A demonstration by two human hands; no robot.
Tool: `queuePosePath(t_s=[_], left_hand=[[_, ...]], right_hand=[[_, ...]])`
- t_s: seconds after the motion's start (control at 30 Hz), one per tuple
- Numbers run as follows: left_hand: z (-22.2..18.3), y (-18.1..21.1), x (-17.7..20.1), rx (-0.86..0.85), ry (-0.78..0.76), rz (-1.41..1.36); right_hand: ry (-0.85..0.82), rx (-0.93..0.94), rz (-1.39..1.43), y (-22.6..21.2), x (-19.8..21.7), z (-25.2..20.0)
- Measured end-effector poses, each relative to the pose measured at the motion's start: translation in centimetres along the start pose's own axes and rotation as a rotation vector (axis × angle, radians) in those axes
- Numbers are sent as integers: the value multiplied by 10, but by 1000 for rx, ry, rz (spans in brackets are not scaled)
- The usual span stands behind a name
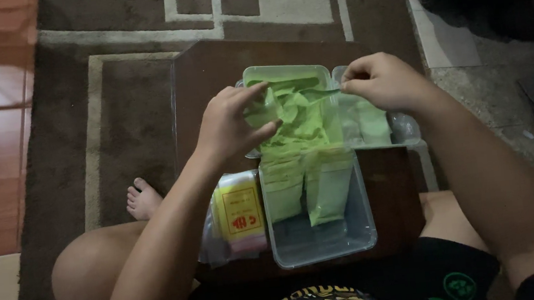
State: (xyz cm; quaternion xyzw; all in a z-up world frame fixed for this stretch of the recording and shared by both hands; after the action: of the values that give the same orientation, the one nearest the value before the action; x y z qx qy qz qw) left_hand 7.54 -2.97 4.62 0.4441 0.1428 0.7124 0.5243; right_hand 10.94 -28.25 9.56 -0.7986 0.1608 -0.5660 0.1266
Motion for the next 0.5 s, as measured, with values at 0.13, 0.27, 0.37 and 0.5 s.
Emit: queuePosePath(t_s=[0.13,0.27,0.37,0.5], left_hand=[[1,-1,-5,1,-35,-17],[1,0,-10,-4,-51,-17],[-1,-5,-17,-6,-53,-9],[-3,-3,-16,-6,-45,-19]], right_hand=[[-41,60,198,-13,6,-11],[-52,195,178,-43,3,-22],[54,409,-7,-72,-1,-37],[358,689,-413,-98,-6,-64]])
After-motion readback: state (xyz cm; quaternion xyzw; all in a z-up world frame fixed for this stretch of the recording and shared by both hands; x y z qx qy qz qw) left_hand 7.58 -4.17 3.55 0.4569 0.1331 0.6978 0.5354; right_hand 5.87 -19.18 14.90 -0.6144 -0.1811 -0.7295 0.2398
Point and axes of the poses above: each hand's wrist, its own z-axis towards the middle knuckle, its own x-axis out of the back of the hand, y = z × x, the point moved 9 cm from there along z, towards the middle knuckle, and after that the axes turned 4 degrees about -x, right-handed, at the moved point
